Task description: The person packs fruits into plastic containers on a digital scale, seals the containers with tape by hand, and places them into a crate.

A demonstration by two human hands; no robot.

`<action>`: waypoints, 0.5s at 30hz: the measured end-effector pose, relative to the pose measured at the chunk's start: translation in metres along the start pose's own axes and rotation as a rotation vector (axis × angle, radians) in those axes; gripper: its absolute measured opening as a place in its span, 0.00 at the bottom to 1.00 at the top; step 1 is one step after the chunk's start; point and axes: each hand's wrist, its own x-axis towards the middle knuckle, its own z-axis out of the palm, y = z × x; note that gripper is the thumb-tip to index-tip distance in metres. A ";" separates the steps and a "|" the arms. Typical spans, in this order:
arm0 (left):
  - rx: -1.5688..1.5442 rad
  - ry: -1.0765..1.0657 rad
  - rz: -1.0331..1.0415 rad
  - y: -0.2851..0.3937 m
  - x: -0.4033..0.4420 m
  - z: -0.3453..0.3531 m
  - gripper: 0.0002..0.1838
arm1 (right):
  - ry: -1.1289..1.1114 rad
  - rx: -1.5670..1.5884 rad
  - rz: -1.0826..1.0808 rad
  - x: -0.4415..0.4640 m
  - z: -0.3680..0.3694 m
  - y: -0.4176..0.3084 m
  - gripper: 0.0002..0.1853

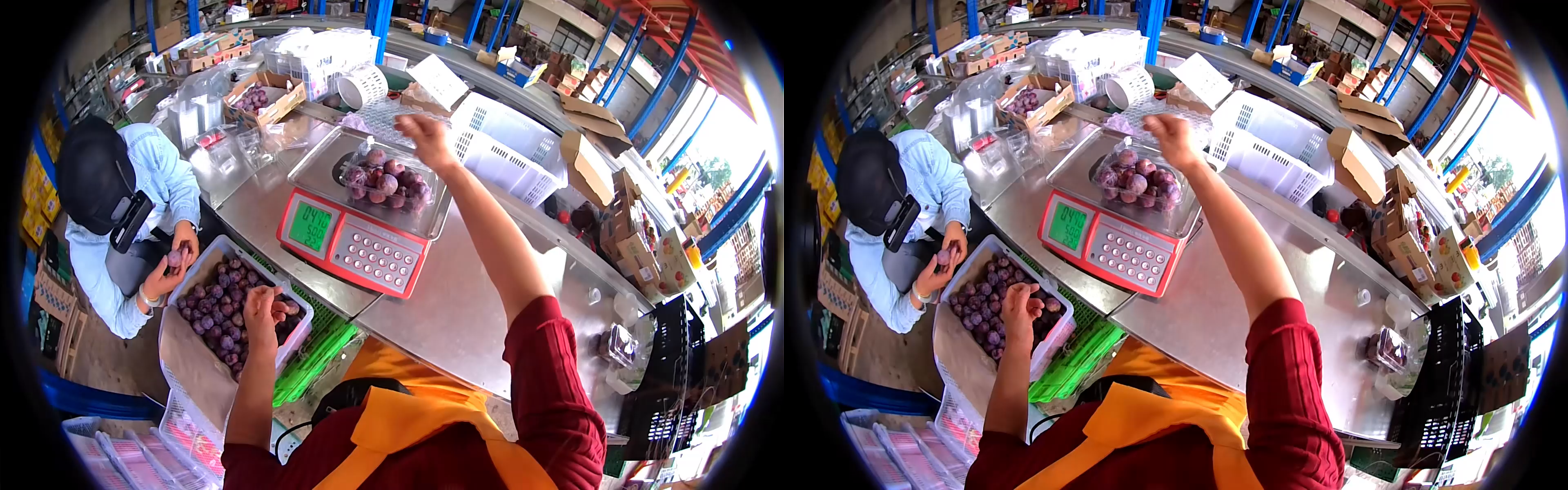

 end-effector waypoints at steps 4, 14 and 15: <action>0.019 0.072 0.009 -0.001 -0.002 -0.003 0.06 | 0.300 0.369 0.307 -0.075 -0.055 -0.024 0.19; -0.040 0.094 0.163 0.012 -0.006 0.027 0.06 | 0.996 1.217 0.600 -0.282 -0.170 0.093 0.01; -0.040 0.104 0.175 0.014 -0.007 0.032 0.06 | 0.991 1.193 0.663 -0.296 -0.171 0.103 0.04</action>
